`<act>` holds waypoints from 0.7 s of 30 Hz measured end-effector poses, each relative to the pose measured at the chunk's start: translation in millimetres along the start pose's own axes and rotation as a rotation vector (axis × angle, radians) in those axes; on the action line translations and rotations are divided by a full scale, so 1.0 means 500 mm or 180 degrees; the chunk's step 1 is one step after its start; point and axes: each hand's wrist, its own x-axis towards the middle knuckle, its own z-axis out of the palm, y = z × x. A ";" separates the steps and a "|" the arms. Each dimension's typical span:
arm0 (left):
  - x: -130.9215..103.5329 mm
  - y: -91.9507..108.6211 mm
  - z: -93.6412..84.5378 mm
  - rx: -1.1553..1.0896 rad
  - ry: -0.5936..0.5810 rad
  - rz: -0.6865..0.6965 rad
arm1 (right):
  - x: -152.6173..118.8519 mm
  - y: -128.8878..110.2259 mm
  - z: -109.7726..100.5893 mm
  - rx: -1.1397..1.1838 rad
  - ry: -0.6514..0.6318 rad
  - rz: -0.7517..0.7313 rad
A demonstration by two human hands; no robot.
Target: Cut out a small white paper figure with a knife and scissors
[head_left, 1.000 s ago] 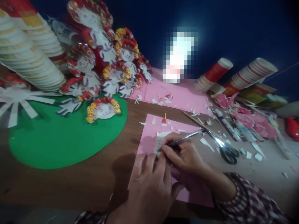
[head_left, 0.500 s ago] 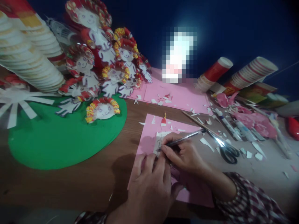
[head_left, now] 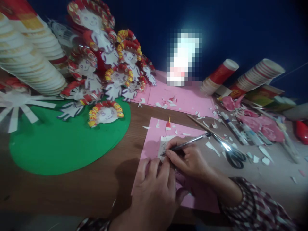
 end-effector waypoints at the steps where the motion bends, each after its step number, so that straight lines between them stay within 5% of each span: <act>1: 0.000 0.000 -0.001 0.0004 -0.0010 -0.0001 | 0.000 0.000 0.000 -0.0004 0.0001 0.0004; 12: 0.002 -0.002 0.000 -0.0025 0.0081 -0.0006 | -0.001 -0.003 0.001 -0.0016 0.0068 0.0047; 21: -0.003 -0.007 0.001 -0.0036 0.0025 -0.0002 | -0.003 0.007 -0.015 0.1585 0.0423 0.0592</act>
